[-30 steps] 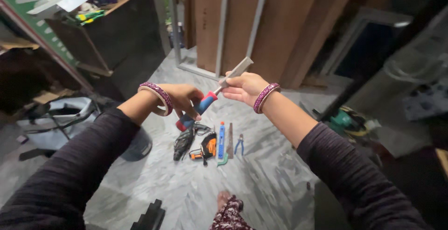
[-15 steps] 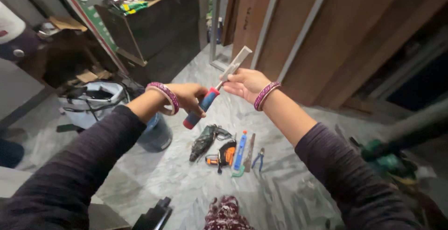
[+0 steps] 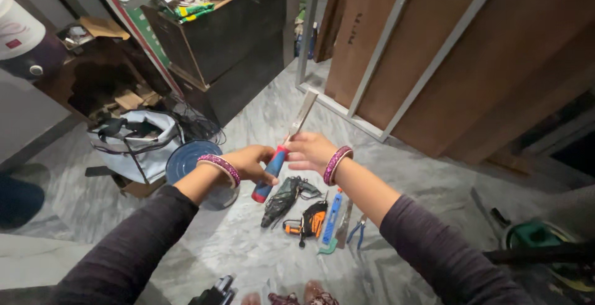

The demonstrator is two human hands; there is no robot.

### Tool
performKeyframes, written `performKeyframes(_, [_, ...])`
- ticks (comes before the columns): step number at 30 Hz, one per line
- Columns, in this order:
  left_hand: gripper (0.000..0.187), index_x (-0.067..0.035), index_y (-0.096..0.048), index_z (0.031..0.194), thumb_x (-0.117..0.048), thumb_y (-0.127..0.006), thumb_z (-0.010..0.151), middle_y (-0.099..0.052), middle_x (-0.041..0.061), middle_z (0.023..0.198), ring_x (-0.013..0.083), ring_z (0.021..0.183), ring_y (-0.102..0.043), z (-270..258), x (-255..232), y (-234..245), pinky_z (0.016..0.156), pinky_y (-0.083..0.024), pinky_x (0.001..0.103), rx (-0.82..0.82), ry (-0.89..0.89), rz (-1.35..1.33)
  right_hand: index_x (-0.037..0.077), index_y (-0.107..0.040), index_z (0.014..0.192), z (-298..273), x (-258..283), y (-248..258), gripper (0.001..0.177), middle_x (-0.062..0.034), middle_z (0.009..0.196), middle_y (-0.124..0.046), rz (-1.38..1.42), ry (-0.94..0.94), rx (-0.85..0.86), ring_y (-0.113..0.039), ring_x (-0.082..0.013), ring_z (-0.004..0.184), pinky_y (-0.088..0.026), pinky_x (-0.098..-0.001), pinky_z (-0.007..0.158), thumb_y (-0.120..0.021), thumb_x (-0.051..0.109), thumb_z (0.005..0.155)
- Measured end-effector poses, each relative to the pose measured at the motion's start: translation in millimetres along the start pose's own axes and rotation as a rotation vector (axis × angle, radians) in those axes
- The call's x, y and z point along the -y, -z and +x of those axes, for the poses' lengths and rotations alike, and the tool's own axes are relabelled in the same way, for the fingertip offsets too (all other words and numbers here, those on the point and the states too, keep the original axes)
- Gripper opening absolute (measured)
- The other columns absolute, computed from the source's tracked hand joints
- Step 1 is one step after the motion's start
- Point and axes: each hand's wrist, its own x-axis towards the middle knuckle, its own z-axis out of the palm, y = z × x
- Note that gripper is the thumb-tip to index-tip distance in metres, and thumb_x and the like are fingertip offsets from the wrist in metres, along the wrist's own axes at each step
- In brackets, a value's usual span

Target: The person organizes various tools on a wooden workbench, handling items like a drill, a saw, pliers, and a chisel, and periodically placing them on the floor to clear workspace.

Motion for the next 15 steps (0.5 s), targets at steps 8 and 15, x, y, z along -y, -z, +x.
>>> performKeyframes(8, [0.063, -0.005, -0.064, 0.125, -0.02, -0.09, 0.069, -0.073, 0.009, 0.117, 0.0165, 0.098, -0.07, 1, 71, 25, 0.078, -0.061, 0.035, 0.014, 0.027, -0.105, 0.007, -0.064, 0.128, 39, -28, -51, 0.04, -0.0075, 0.118, -0.071, -0.055, -0.063, -0.02, -0.07, -0.0211, 0.11, -0.06, -0.0382, 0.092, -0.071, 0.018, 0.09])
performKeyframes(15, [0.055, -0.003, -0.071, 0.108, -0.02, -0.094, 0.062, -0.074, 0.008, 0.1, 0.0182, 0.086, -0.071, 2, 136, 23, 0.073, -0.062, 0.035, -0.026, 0.059, -0.038, 0.002, -0.065, 0.126, 85, -93, -70, 0.042, -0.0107, 0.113, -0.072, -0.014, -0.094, -0.122, -0.072, -0.0228, 0.104, -0.061, -0.0406, 0.09, -0.075, 0.01, 0.086])
